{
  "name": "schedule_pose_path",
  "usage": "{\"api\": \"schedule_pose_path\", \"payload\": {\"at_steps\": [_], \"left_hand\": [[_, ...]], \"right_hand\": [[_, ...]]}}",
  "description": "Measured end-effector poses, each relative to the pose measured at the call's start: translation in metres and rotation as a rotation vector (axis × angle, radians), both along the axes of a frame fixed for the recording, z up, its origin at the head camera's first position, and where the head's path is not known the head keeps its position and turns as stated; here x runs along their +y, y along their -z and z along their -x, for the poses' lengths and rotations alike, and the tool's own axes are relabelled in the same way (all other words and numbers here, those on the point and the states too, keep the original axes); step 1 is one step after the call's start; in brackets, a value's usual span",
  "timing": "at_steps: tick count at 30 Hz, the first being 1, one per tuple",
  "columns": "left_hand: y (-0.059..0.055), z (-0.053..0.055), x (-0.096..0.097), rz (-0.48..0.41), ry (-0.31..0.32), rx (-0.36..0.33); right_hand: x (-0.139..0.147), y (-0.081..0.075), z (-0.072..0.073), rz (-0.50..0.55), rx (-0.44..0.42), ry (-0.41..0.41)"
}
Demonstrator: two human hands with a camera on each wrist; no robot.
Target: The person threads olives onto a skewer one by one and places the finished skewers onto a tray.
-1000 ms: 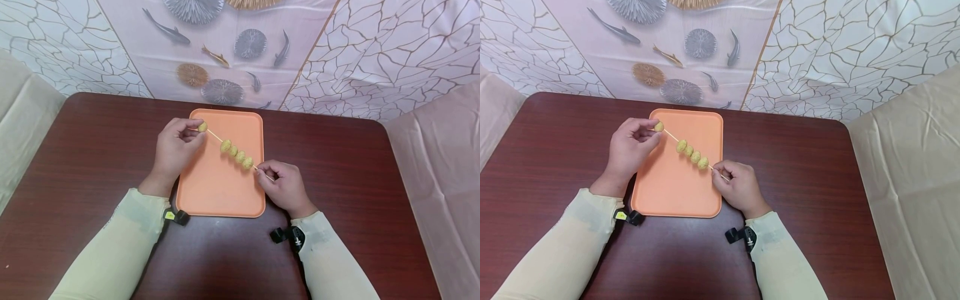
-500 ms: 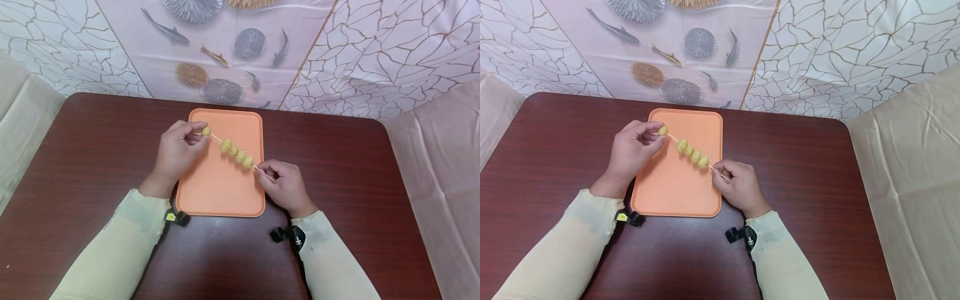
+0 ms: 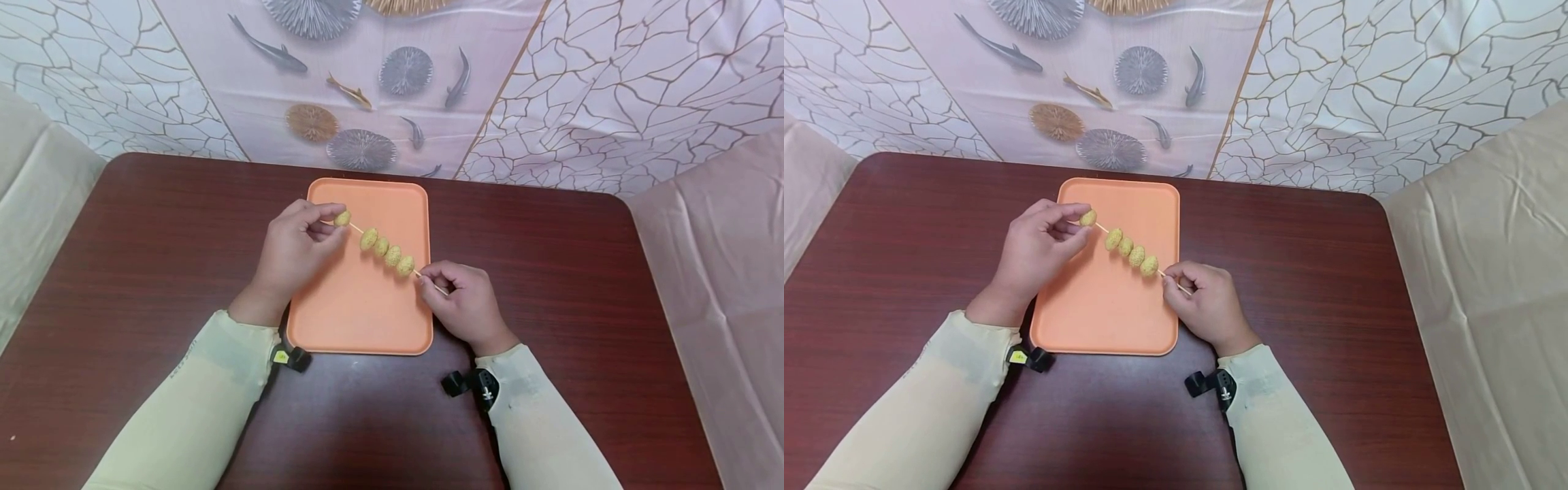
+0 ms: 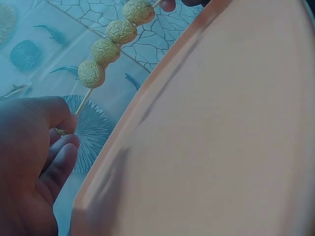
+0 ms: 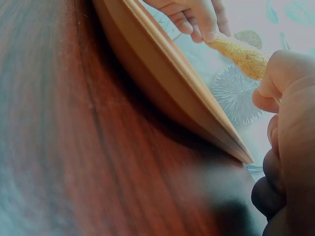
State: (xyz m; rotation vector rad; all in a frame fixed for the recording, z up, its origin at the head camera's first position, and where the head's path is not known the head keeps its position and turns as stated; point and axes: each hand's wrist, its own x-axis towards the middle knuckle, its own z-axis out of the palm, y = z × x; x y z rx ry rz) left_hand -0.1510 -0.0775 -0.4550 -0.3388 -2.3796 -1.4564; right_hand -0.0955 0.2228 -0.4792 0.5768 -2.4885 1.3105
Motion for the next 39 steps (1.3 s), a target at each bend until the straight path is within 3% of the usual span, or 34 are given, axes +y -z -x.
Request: {"api": "schedule_pose_path", "payload": {"at_steps": [19,39], "left_hand": [[-0.004,-0.003,0.005,-0.001,0.075,0.017],[-0.004,-0.007,0.011,0.047,0.106,0.006]], "right_hand": [[0.001,-0.001,0.000,0.002,-0.008,0.001],[0.000,0.000,0.001,0.010,-0.011,0.004]]}}
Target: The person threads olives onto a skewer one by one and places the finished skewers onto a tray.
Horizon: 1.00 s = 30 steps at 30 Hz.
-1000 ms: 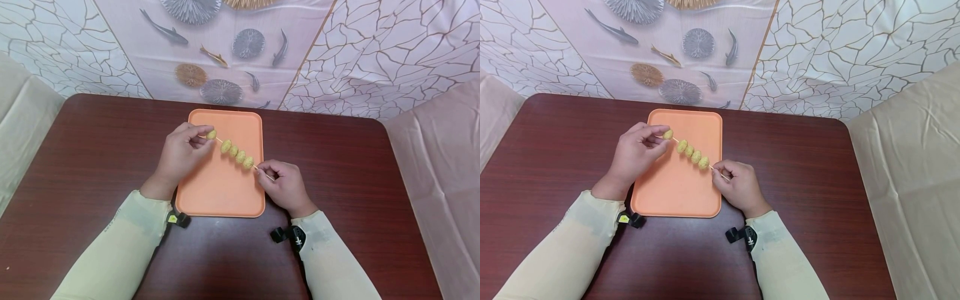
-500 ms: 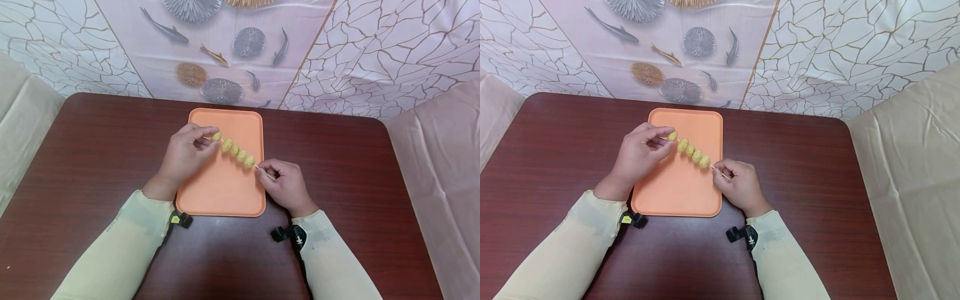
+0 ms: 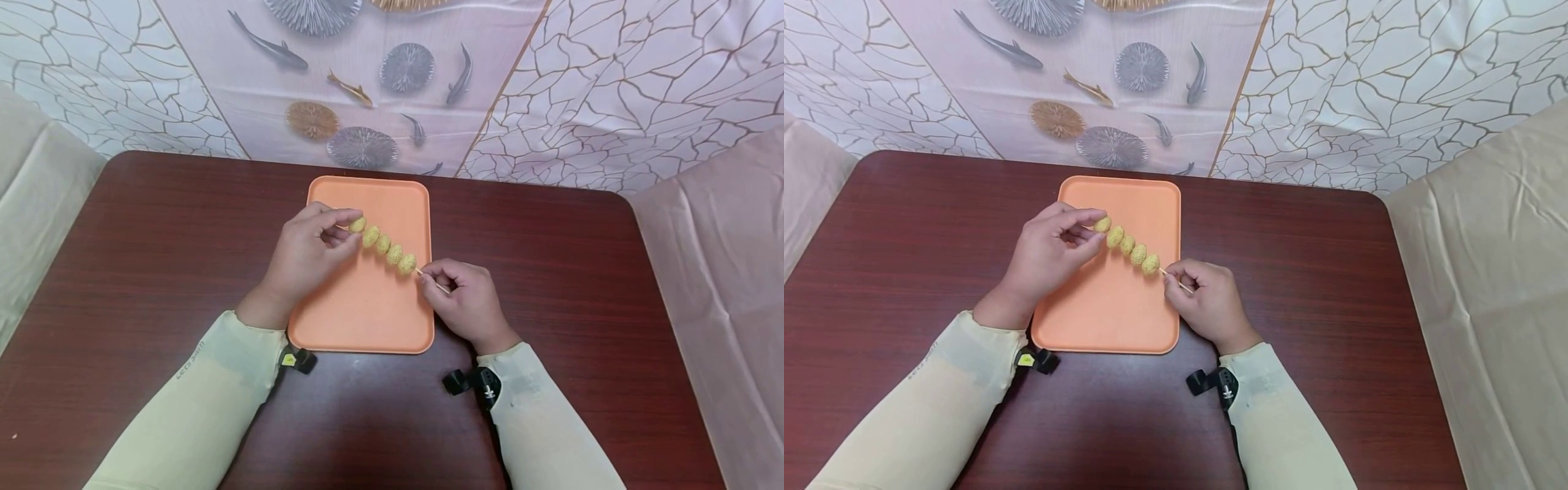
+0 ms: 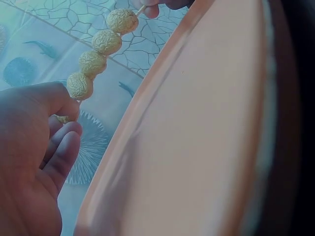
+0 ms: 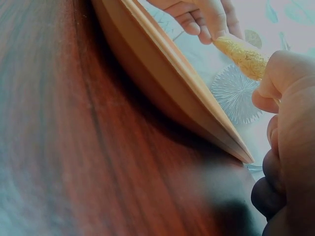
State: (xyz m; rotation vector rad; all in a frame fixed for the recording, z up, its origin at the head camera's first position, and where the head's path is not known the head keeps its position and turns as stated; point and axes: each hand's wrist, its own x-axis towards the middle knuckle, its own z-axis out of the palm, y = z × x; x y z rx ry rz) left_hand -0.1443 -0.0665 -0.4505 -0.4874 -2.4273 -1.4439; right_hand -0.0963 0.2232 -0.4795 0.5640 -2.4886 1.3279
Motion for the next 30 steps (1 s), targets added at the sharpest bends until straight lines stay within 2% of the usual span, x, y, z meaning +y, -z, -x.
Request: {"api": "schedule_pose_path", "payload": {"at_steps": [12,19,23,27,30], "left_hand": [[0.001,-0.001,0.001,0.014,0.009,-0.008],[0.003,0.002,0.000,-0.007,0.018,-0.015],[0.004,0.002,-0.001,-0.003,0.014,-0.031],[0.005,0.003,-0.002,0.021,0.002,-0.043],[0.006,0.003,-0.001,0.026,0.004,-0.052]], "right_hand": [[-0.001,-0.002,0.000,-0.005,0.000,-0.004],[-0.003,-0.002,0.000,-0.049,0.009,-0.009],[-0.007,-0.006,-0.001,-0.135,0.043,0.010],[-0.011,-0.012,-0.005,-0.280,0.071,0.040],[-0.013,-0.018,-0.007,-0.400,0.068,0.032]]}}
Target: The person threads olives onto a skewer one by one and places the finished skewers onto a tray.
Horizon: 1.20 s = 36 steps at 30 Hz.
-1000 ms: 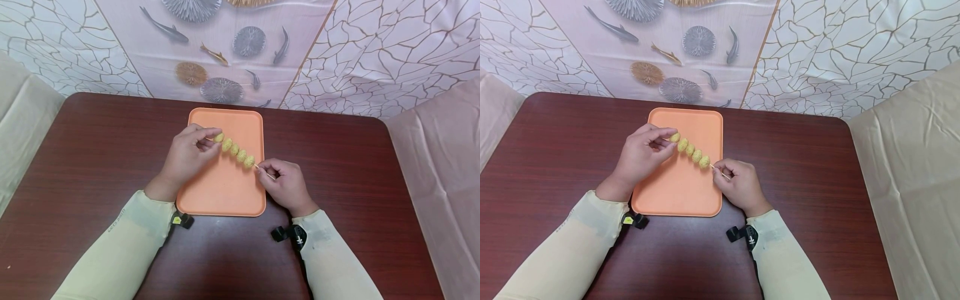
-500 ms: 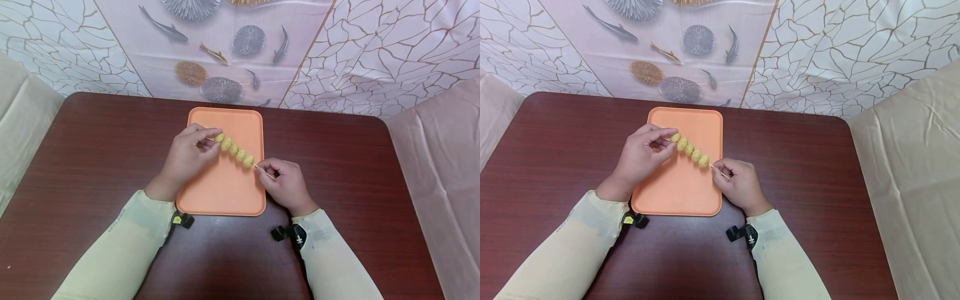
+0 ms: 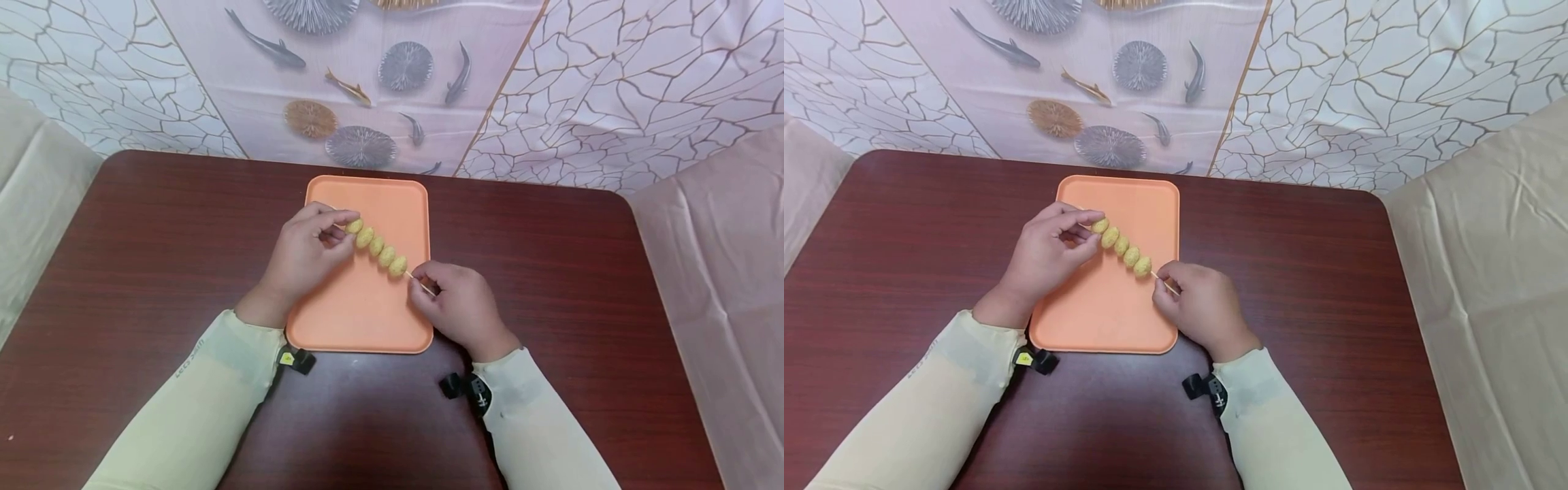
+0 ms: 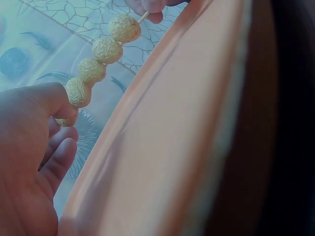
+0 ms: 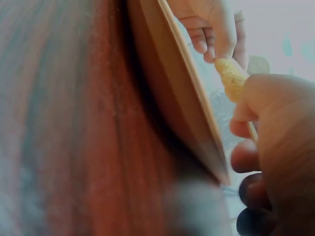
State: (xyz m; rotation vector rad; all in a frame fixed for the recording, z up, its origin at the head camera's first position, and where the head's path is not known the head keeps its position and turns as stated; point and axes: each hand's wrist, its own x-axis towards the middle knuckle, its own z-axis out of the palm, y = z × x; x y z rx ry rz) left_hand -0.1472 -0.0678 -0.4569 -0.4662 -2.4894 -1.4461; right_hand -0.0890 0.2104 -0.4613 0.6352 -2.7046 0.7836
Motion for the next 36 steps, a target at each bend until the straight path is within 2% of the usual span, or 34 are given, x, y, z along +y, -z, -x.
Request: {"api": "schedule_pose_path", "payload": {"at_steps": [5,12,17,21,25,30,36], "left_hand": [[0.001,0.001,-0.003,0.015,0.033,-0.015],[-0.001,0.001,-0.005,0.038,0.074,-0.069],[0.001,0.001,-0.007,0.040,0.095,-0.092],[0.001,0.001,-0.009,0.010,0.095,-0.063],[0.001,0.001,-0.010,-0.040,0.061,-0.027],[0.004,0.002,-0.013,-0.107,-0.027,0.011],[0.009,0.007,-0.017,-0.162,-0.096,0.047]], "right_hand": [[-0.008,-0.013,-0.006,-0.142,0.026,-0.037],[-0.017,-0.026,-0.015,-0.284,0.141,-0.102],[-0.023,-0.028,-0.020,-0.305,0.163,-0.117],[-0.027,-0.029,-0.024,-0.286,0.162,-0.106],[-0.032,-0.027,-0.029,-0.265,0.172,-0.064],[-0.041,-0.023,-0.033,-0.244,0.198,0.048],[-0.052,-0.024,-0.032,-0.273,0.106,0.217]]}}
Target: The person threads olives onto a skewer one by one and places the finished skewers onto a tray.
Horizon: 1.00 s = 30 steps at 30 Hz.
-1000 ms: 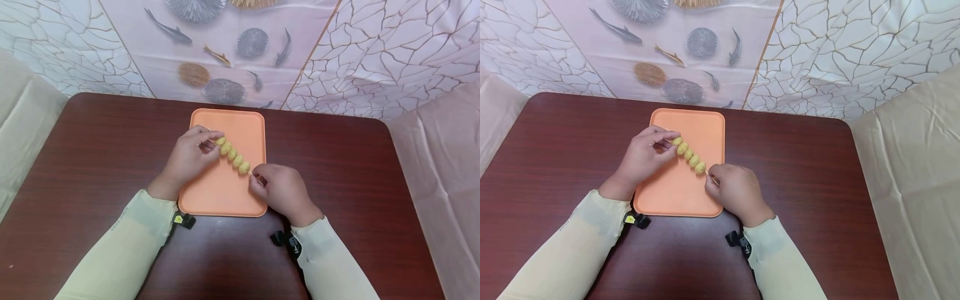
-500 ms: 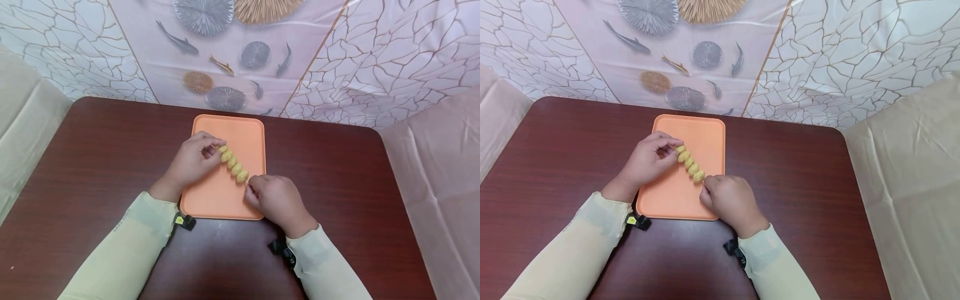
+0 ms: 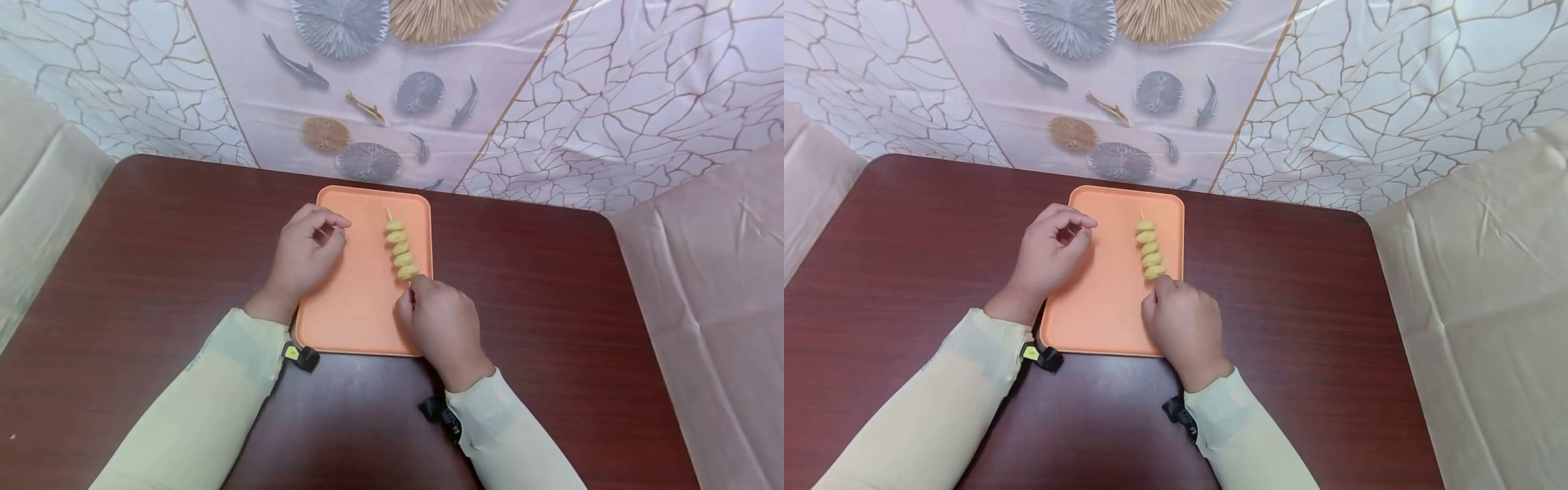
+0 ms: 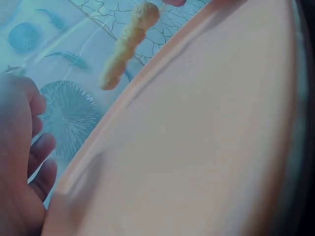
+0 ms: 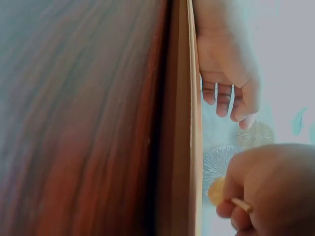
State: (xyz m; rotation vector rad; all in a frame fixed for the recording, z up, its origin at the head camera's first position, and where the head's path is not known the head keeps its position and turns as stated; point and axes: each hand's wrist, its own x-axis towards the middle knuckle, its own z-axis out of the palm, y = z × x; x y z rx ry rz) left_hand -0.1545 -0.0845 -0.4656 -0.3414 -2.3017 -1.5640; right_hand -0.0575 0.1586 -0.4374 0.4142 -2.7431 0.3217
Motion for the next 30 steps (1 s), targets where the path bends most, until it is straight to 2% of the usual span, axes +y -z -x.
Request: {"api": "schedule_pose_path", "payload": {"at_steps": [5,13,21,30], "left_hand": [[0.002,0.004,-0.001,-0.021,-0.023,-0.025],[0.005,0.006,-0.002,-0.055,-0.048,-0.084],[0.005,0.005,-0.003,-0.059,-0.044,-0.101],[0.006,0.006,-0.003,-0.048,-0.031,-0.110]], "right_hand": [[-0.007,0.001,0.006,-0.008,-0.051,0.107],[-0.016,0.004,0.017,-0.010,-0.103,0.211],[-0.019,0.009,0.025,-0.025,-0.184,0.262],[-0.019,0.002,0.029,-0.013,-0.264,0.287]]}}
